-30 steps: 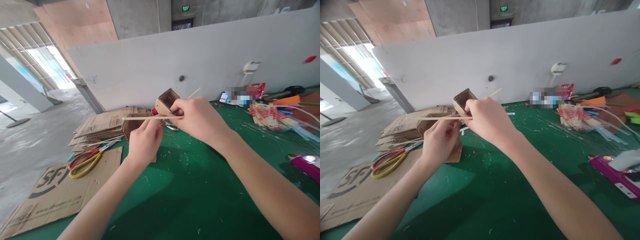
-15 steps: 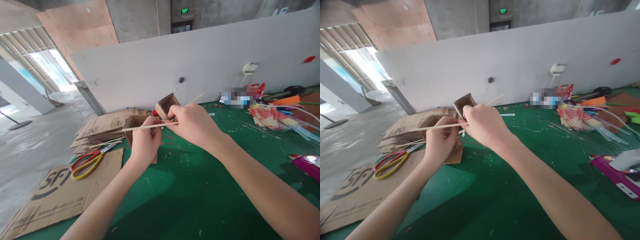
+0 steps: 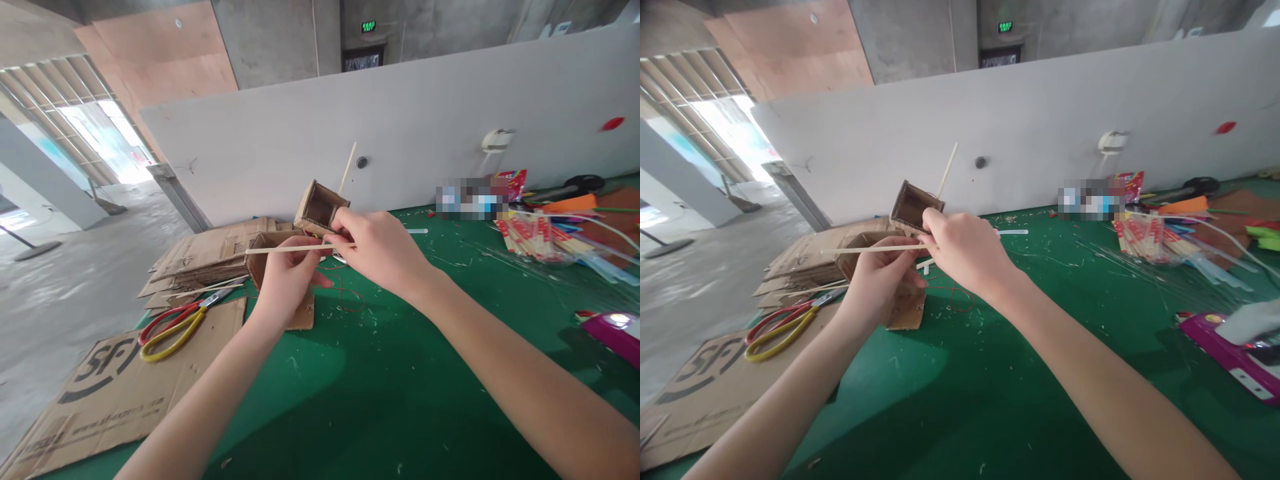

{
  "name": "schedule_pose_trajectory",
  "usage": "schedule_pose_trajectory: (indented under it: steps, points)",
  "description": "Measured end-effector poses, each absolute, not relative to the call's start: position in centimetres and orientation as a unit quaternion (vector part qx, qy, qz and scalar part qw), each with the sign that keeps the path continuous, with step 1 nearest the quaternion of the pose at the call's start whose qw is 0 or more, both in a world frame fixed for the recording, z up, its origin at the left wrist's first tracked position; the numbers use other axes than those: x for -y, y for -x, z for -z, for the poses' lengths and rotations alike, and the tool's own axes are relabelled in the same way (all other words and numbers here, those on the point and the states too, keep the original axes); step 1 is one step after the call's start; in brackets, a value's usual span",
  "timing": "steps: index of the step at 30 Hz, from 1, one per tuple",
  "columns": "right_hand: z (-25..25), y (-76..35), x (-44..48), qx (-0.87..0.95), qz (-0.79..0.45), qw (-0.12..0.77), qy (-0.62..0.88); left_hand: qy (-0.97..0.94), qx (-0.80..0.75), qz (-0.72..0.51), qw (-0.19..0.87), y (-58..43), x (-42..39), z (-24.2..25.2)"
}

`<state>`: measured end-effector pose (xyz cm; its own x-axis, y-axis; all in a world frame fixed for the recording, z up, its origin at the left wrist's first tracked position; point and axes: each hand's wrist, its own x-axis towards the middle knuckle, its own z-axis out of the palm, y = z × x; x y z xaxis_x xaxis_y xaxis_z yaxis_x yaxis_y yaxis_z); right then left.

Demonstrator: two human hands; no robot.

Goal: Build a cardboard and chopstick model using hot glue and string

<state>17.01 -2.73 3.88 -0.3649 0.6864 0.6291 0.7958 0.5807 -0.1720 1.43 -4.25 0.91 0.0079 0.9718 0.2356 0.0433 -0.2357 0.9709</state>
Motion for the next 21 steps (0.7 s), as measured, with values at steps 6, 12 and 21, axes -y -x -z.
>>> schedule_pose_trajectory:
  steps: [6, 12, 21]
  points:
    - [-3.4, -16.8, 2.2, 0.804, 0.036, 0.441, 0.398, -0.521, -0.431, -0.564, 0.474, -1.3, 4.1, -1.1]
    - [-2.9, -16.0, 1.9, 0.731, -0.138, 0.535, 0.401, -0.566, -0.447, -0.566, 0.4, -1.7, 4.6, -1.2]
    - [-2.7, -16.5, 0.5, 0.652, -0.249, 0.627, 0.346, -0.705, -0.459, -0.491, 0.227, 0.7, 5.4, -3.3]
